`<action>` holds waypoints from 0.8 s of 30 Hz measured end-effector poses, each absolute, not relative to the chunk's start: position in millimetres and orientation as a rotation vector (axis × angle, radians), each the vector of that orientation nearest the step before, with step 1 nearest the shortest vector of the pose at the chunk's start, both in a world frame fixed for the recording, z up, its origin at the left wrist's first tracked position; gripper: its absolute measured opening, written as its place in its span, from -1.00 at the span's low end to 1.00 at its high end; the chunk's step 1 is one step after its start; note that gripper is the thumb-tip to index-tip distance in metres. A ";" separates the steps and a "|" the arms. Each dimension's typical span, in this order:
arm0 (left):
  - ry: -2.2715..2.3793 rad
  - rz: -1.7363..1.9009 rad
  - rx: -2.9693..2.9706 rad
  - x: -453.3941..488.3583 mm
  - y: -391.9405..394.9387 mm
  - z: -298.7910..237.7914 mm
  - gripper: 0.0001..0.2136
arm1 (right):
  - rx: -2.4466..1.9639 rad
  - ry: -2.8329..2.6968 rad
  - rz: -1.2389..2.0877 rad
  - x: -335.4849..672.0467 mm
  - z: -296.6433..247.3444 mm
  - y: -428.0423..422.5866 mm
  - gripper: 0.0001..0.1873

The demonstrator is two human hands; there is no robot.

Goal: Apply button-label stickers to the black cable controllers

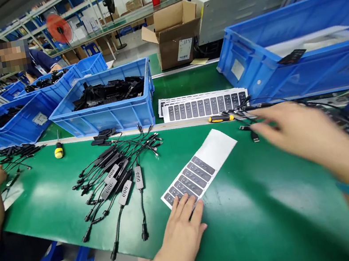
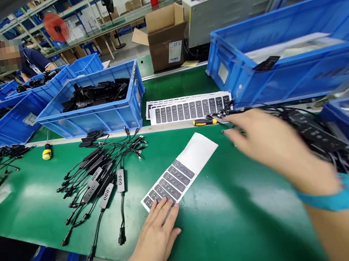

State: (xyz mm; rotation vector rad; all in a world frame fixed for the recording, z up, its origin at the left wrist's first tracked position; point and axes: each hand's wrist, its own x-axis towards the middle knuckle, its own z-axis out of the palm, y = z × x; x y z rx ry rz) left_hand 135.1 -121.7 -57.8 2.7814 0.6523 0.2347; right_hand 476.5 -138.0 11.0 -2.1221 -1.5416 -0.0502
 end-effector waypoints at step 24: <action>1.746 0.590 1.956 109.9 -26.3 -25.9 -0.70 | -1.253 -0.656 0.684 384.9 35.2 -85.7 -0.67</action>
